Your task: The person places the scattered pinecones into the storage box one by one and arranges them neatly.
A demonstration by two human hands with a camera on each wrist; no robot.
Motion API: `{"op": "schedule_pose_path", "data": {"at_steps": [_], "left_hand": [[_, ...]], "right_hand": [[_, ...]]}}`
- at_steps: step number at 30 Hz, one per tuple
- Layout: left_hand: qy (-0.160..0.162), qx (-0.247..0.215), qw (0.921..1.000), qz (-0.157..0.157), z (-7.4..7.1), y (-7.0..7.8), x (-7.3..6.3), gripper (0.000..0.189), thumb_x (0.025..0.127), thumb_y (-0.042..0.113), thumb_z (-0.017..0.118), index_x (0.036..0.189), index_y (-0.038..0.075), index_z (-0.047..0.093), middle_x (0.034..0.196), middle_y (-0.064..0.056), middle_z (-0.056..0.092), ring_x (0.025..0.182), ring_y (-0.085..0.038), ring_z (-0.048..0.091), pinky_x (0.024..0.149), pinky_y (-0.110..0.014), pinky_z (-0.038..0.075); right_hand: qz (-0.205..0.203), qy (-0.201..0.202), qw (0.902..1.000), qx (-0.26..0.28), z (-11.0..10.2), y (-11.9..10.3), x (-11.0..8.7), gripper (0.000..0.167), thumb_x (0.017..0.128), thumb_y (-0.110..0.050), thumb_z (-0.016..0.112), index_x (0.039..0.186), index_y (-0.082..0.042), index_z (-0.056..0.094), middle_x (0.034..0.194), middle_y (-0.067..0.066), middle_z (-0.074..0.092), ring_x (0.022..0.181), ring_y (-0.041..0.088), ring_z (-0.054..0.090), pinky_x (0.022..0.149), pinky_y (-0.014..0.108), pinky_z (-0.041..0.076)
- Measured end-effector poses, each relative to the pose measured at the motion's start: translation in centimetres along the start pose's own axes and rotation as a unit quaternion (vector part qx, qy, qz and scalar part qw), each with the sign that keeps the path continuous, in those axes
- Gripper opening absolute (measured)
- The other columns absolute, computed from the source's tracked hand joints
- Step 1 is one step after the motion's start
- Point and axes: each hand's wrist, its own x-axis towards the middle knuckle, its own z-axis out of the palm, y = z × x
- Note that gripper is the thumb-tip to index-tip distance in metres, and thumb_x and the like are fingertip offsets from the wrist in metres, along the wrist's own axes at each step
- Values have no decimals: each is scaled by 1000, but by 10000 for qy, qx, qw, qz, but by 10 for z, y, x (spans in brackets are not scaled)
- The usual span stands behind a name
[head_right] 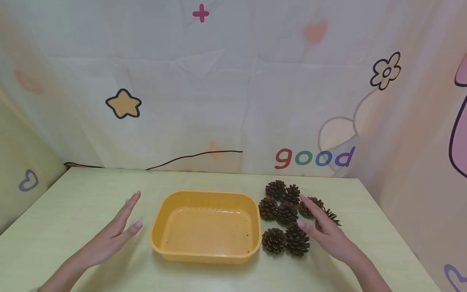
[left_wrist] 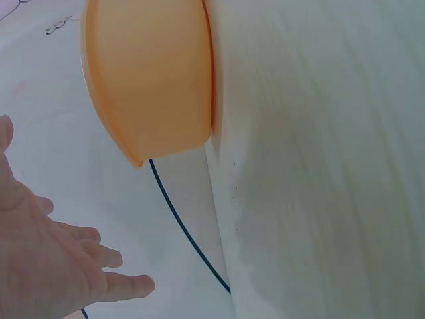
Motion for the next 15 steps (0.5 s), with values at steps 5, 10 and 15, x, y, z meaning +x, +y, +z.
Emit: {"op": "schedule_pose_path", "data": {"at_steps": [5,10,15], "left_hand": [[-109,-410,9991,2,1,1,0,67,96,24,45,147,28,1,153,-10,3,136,-40,-2,97,-70,9],[-286,-908,9954,-137,1,1,0,65,98,24,42,147,27,-1,152,-14,2,135,-41,0,96,-70,10],[-533,-1369,9879,-488,3,2,0,63,98,26,40,147,27,0,152,-15,3,135,-43,3,97,-68,15]], "right_hand": [[56,-187,9997,155,-2,5,-2,63,96,-10,43,148,-19,7,149,23,7,122,50,22,85,29,44],[117,-377,9977,551,-4,10,-3,59,97,-9,42,147,-9,11,148,20,16,123,52,21,83,14,39],[155,-516,9960,718,-5,17,-5,54,97,-9,42,144,0,16,135,-22,31,123,10,40,83,16,42]]}}
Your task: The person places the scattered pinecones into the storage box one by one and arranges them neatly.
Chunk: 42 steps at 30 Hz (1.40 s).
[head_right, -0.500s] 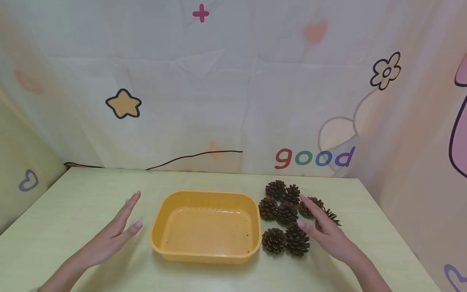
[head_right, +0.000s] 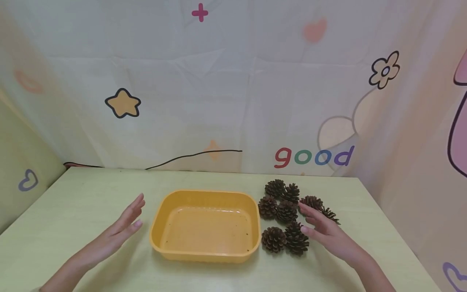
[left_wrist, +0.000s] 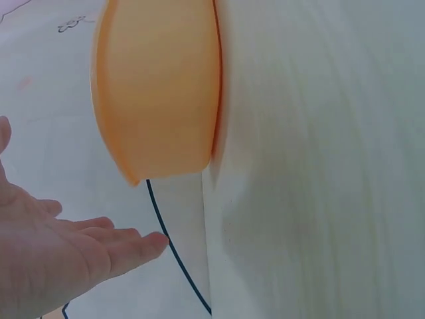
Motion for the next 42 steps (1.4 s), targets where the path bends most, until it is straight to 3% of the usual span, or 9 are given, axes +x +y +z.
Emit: {"op": "schedule_pose_path", "data": {"at_steps": [3,7,9,11,15,18,20,29,42], "left_hand": [[-72,-153,9996,-205,1,1,0,63,98,29,41,147,28,2,152,-14,6,135,-41,9,98,-65,19],[-190,-486,9980,-354,2,2,2,62,97,29,43,147,25,6,151,-16,8,134,-41,13,101,-61,20],[-237,-652,9967,-428,2,1,3,62,97,28,44,147,24,8,150,-17,10,134,-41,15,101,-60,22],[-276,-781,9952,-516,3,1,4,61,96,28,46,146,25,11,149,-18,12,133,-42,18,100,-59,25],[-390,-1127,9896,-808,4,-1,7,61,93,28,51,143,33,16,148,-14,16,132,-38,24,97,-55,33],[-497,-1350,9851,-940,5,-2,8,64,91,28,54,143,34,17,148,-13,17,132,-38,25,95,-52,38],[-608,-1468,9828,-936,5,-3,9,67,91,26,56,144,30,16,148,-16,16,131,-39,26,94,-51,39],[-960,-1987,9710,-914,9,-9,16,74,89,15,59,146,19,12,146,-24,15,126,-41,34,90,-46,44],[-973,-2282,9640,-962,12,-13,22,76,86,14,62,145,7,15,143,-30,15,120,-38,42,87,-42,47]], "right_hand": [[-3,-98,9998,156,-1,3,0,52,96,-8,42,142,3,18,129,-28,35,111,-12,39,82,17,43],[-11,-253,9992,314,-2,4,0,52,96,-6,43,141,3,20,129,-24,39,111,-8,43,83,20,45],[13,-336,9989,341,-2,4,0,52,95,-6,44,141,4,22,135,-12,41,111,-6,44,83,21,45],[43,-396,9988,281,-2,4,1,52,94,-6,46,140,5,23,139,6,39,112,-2,46,83,22,45],[302,-495,9983,93,-3,4,2,55,93,-10,51,139,7,25,136,34,29,116,29,47,81,24,47],[519,-562,9971,-18,-4,2,3,56,92,-13,53,138,6,27,135,36,29,115,50,40,81,30,49],[599,-604,9963,-80,-4,2,5,57,91,-14,55,138,6,28,135,35,29,115,52,38,82,35,50],[479,-658,9959,-402,-3,6,10,60,87,-18,61,135,6,33,132,37,32,110,50,44,80,34,51],[480,-753,9937,-683,0,1,17,59,84,-19,66,131,4,39,130,37,34,107,50,47,76,38,52]]}}
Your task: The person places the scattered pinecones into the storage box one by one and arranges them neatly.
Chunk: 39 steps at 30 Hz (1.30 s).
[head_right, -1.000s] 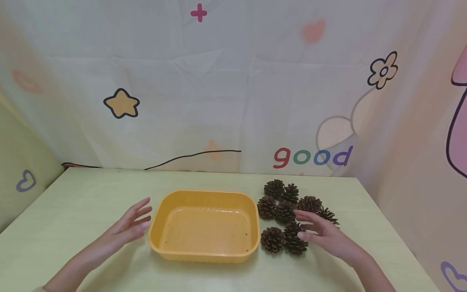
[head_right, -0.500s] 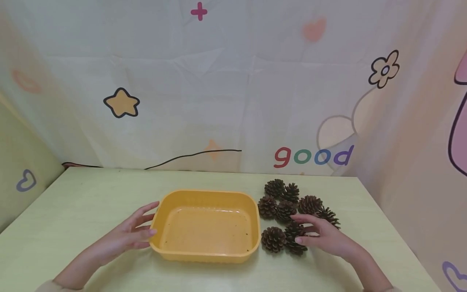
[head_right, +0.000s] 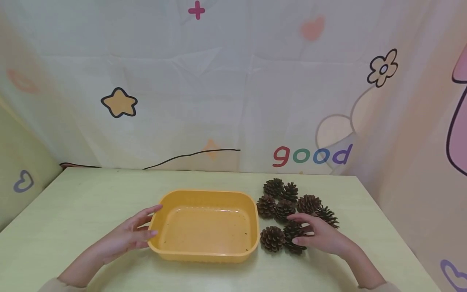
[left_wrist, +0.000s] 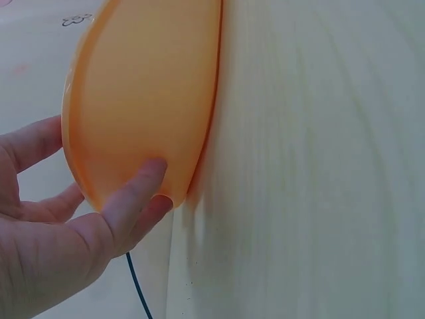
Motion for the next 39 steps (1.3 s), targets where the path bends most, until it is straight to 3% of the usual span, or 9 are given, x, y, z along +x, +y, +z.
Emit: {"op": "schedule_pose_path", "data": {"at_steps": [8,12,14,18,20,28,30,37,39], "left_hand": [[-268,-89,9994,176,-4,-1,1,77,87,9,60,146,3,11,144,-30,14,123,-40,38,89,-43,45],[-268,-160,9992,242,-3,0,1,78,86,6,60,145,1,9,144,-31,14,122,-39,39,88,-44,45],[-248,-200,9991,266,-3,1,0,78,86,5,60,145,0,9,144,-31,14,121,-38,40,88,-44,46],[-223,-276,9990,278,-2,0,0,79,86,4,60,145,0,8,144,-32,14,120,-36,43,87,-44,46],[-207,-304,9990,270,-2,0,0,80,86,3,60,145,0,7,143,-32,14,119,-36,43,87,-44,46],[-128,-293,9992,258,1,1,0,80,86,2,59,145,0,7,143,-32,14,118,-36,44,86,-43,47],[-87,-279,9993,242,2,1,0,80,86,2,60,145,1,7,144,-32,15,118,-36,45,86,-43,47],[8,-262,9995,177,2,1,1,79,85,2,61,146,2,9,144,-31,15,119,-36,44,85,-42,48],[6,-274,9995,170,2,1,1,79,85,2,61,146,2,9,144,-31,15,119,-37,44,85,-42,48]], "right_hand": [[-32,113,9998,-142,1,1,2,53,83,-21,66,124,5,44,124,28,45,113,50,40,81,45,49],[-75,117,9998,-145,1,2,3,51,83,-21,66,121,4,45,122,25,47,112,47,41,80,41,49],[-82,126,9997,-167,1,2,2,49,83,-21,67,120,3,45,120,22,48,112,38,45,80,39,48],[-132,139,9996,-194,1,4,1,47,83,-21,67,118,2,46,118,18,49,107,6,45,79,35,47],[-158,139,9996,-203,2,5,1,46,83,-21,67,117,1,47,118,17,50,104,1,45,78,34,46],[-188,98,9997,-84,1,2,0,43,83,-18,66,115,2,45,116,19,49,107,41,47,77,40,46],[-149,148,9998,-30,-1,0,-2,44,84,-18,66,116,2,45,117,20,48,108,41,47,76,39,48],[0,503,9987,-57,-7,-6,-9,48,84,-20,66,122,1,44,123,25,47,106,16,53,75,26,49],[-25,626,9979,-156,-9,-8,-10,49,84,-21,66,122,1,45,121,26,48,103,17,54,73,26,50]]}}
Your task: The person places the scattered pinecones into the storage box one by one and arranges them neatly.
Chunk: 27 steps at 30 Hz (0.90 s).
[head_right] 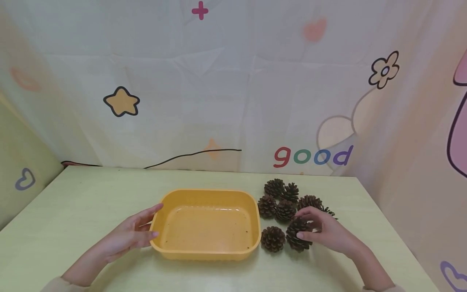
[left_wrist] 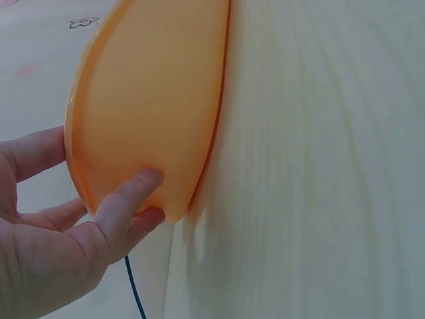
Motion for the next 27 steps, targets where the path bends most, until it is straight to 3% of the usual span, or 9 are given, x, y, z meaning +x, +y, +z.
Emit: {"op": "schedule_pose_path", "data": {"at_steps": [15,27], "left_hand": [[-92,-88,9999,54,0,2,0,81,85,2,60,145,1,7,144,-32,13,119,-37,43,86,-43,47],[-55,-67,9999,68,0,1,-1,80,85,2,60,146,2,8,144,-32,14,118,-36,44,85,-43,48]], "right_hand": [[-132,522,9985,10,0,-26,-4,50,81,-19,68,124,-3,49,124,20,50,101,-9,48,80,19,46],[-297,431,9975,469,17,-53,10,53,78,-18,72,123,0,51,124,20,50,99,-5,51,77,25,51]]}}
